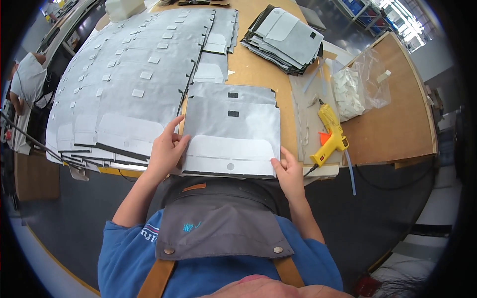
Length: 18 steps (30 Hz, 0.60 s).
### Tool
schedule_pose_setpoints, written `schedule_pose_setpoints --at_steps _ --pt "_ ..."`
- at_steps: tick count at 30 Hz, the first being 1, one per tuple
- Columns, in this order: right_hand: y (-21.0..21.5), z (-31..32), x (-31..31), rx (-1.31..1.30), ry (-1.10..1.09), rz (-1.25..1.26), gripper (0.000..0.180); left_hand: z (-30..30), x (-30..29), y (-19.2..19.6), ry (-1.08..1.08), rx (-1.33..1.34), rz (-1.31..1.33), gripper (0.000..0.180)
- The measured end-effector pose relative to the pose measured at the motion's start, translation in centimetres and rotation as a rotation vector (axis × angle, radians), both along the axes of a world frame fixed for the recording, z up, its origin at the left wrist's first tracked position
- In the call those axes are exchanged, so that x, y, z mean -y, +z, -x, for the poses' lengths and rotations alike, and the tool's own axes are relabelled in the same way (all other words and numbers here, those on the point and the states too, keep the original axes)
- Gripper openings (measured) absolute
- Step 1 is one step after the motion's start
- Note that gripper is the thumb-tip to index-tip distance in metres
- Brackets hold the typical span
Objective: The recorder uses a hot glue gun and applies adhesive strips to leather or fabric bag components at a workshop station.
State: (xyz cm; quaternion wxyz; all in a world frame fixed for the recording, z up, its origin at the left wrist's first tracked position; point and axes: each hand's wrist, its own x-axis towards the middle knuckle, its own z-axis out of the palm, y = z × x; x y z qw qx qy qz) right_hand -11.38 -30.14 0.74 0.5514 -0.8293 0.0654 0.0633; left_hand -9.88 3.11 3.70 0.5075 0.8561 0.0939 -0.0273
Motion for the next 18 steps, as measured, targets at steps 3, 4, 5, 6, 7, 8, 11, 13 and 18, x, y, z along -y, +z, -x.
schedule_pose_setpoints --at_steps 3,4,5,6,7,8,11,13,18 --pt "1.5 -0.3 0.5 0.298 -0.082 0.467 0.046 0.4 0.0 0.0 0.04 0.066 -0.119 0.046" --pt "2.2 -1.0 0.9 0.304 -0.088 0.471 0.046 0.5 0.1 -0.2 0.08 0.169 -0.242 0.041" --pt "3.0 -2.3 1.5 0.385 -0.105 0.52 0.044 0.5 0.1 -0.4 0.122 0.272 -0.362 0.036" --pt "3.8 -3.4 2.0 0.463 -0.128 0.571 0.042 0.3 0.1 -0.6 0.113 0.279 -0.356 0.036" --pt "4.7 -5.0 2.2 0.573 -0.1 0.658 0.04 0.0 0.0 -0.8 0.093 0.337 -0.359 0.033" --pt "5.7 -6.9 1.7 0.576 -0.105 0.664 0.04 -0.2 0.0 -1.1 0.076 0.394 -0.361 0.03" --pt "8.4 -14.3 0.1 0.823 -0.036 0.823 0.044 -0.5 -0.3 -3.1 0.033 0.52 -0.336 0.026" --pt "8.2 -20.1 -0.2 0.915 -0.014 0.956 0.051 -0.6 -0.3 -3.2 -0.003 0.492 -0.308 0.022" --pt "6.4 -30.9 -3.2 1.0 0.073 1.081 0.066 -0.7 -1.0 -3.6 0.034 0.492 -0.237 0.019"
